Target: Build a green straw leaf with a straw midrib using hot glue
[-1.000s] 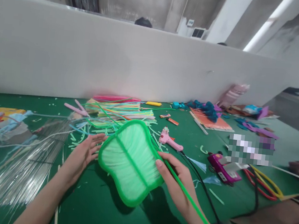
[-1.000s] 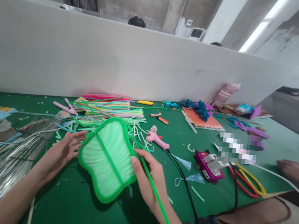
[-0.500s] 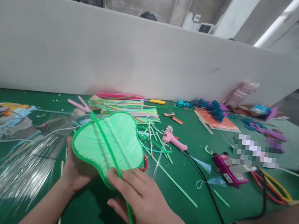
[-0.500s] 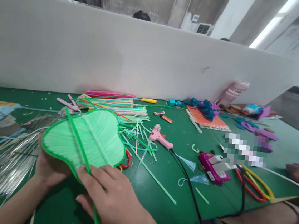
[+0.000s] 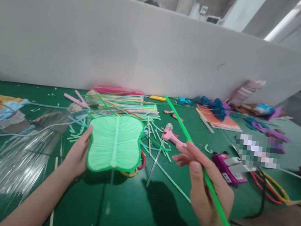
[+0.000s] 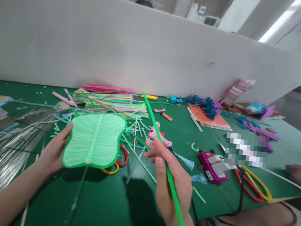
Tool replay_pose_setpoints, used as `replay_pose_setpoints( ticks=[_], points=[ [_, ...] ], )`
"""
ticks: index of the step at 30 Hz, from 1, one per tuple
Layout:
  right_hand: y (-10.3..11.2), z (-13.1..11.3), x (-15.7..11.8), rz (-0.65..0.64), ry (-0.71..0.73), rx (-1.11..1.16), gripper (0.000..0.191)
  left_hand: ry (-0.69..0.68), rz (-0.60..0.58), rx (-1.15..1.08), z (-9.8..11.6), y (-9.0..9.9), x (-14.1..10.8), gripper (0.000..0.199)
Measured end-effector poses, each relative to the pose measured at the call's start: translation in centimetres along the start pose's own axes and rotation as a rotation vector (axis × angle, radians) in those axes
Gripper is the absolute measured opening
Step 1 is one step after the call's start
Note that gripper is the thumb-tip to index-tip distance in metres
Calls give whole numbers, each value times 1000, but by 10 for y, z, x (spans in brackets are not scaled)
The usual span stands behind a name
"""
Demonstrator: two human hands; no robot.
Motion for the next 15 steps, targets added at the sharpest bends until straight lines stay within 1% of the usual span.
replay_pose_setpoints(
  ticks=[2, 4, 6, 8, 11, 13, 15],
  points=[
    [4, 1, 1, 61, -35, 37, 34, 58, 12, 100, 9, 2, 7, 50],
    [6, 0, 2, 109, -60, 118, 30, 111, -3, 225, 17, 1, 13, 48],
    [9, -2, 3, 157, -89, 241, 26, 137, -32, 368, 22, -2, 19, 47],
    [11, -2, 3, 203, -146, 375, 23, 139, -60, 530, 22, -9, 26, 48],
    [12, 2, -3, 225, -258, 535, 22, 93, -132, 801, 14, -26, 38, 41],
    [10, 8, -8, 212, -316, 592, 22, 33, -199, 970, 5, -40, 45, 38],
    [6, 14, -14, 188, -376, 611, 23, -49, -236, 1113, -1, -53, 50, 40]
  ],
)
Point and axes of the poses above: each hand's wrist, its own x-axis towards the middle knuckle, its own y-axis out of the back of the hand, z = x × y, the point moved 2 cm from there along x, towards the middle knuckle, and after that the axes turned 13 degrees about y, right-handed, at the moved point
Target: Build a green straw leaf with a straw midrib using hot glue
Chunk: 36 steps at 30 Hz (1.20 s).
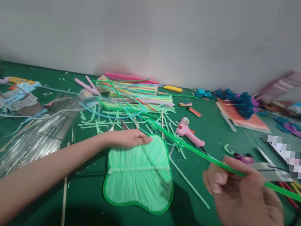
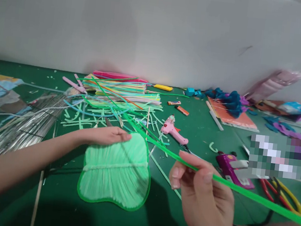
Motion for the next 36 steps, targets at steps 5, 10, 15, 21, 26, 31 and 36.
replay_pose_setpoints(
  ticks=[5, 10, 15, 21, 26, 31, 36],
  points=[
    [7, 20, -8, 8, -169, -30, 30, -193, 199, 246, 14, 8, -15, 24],
    [4, 37, -16, -30, -376, 46, 27, -222, 431, 313, -13, 31, -64, 26],
    [-17, 54, -23, -72, -620, 54, 27, -296, 531, 400, -56, 20, -100, 18],
    [-32, 67, -20, -98, -777, -41, 34, -329, 528, 404, -68, 4, -115, 16],
    [-29, 69, -17, -42, -774, -101, 37, -303, 369, 485, -73, 2, -115, 17],
    [-28, 69, -18, -35, -775, -114, 36, -354, 353, 506, -76, -1, -112, 13],
    [-27, 69, -18, -27, -773, -115, 37, -402, 385, 510, -75, -5, -110, 10]
  ],
)
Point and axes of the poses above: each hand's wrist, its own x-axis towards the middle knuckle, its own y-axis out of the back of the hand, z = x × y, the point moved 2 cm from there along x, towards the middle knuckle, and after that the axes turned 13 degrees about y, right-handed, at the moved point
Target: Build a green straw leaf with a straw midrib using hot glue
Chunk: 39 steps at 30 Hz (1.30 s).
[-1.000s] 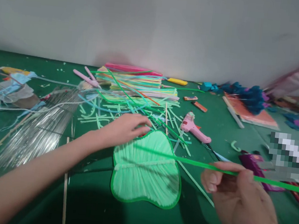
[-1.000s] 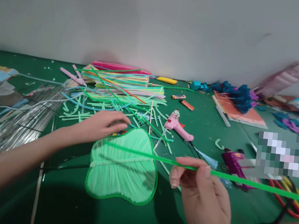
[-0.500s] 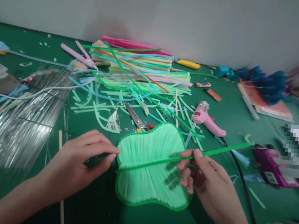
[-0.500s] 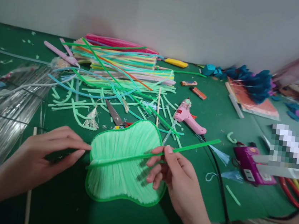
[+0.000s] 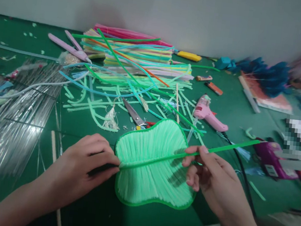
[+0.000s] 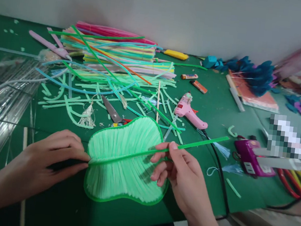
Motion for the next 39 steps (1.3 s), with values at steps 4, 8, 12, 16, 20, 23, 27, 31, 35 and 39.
replay_pose_setpoints(
  ticks=[4, 8, 12, 16, 20, 23, 27, 31, 35, 39],
  points=[
    [1, 0, -1, -13, -28, 12, 38, -42, 26, 54, 1, 0, -3, 18],
    [1, -1, -1, -14, -37, 27, 38, -102, 30, 103, 2, -2, -2, 21],
    [1, -1, -2, -31, -26, 45, 37, -100, 42, 102, 3, -2, 1, 20],
    [1, -1, -2, -46, -29, 49, 36, -99, 27, 95, 2, -1, 0, 23],
    [1, -1, -1, -85, -46, 47, 34, -117, 31, 131, -1, -3, -2, 25],
    [2, 0, -1, -103, -58, 44, 35, -138, 45, 149, -2, -5, -3, 25],
    [4, -1, -3, -112, -69, 26, 37, -163, 54, 173, -2, -5, -4, 25],
    [5, -2, -4, -139, -75, -38, 38, -121, 49, 156, -2, -4, -5, 26],
    [8, -3, -3, -150, -25, -121, 38, -6, 31, 46, 0, -4, -2, 19],
    [13, -2, -2, -115, 17, -164, 38, 88, 16, -32, -3, -5, -2, 9]
  ],
)
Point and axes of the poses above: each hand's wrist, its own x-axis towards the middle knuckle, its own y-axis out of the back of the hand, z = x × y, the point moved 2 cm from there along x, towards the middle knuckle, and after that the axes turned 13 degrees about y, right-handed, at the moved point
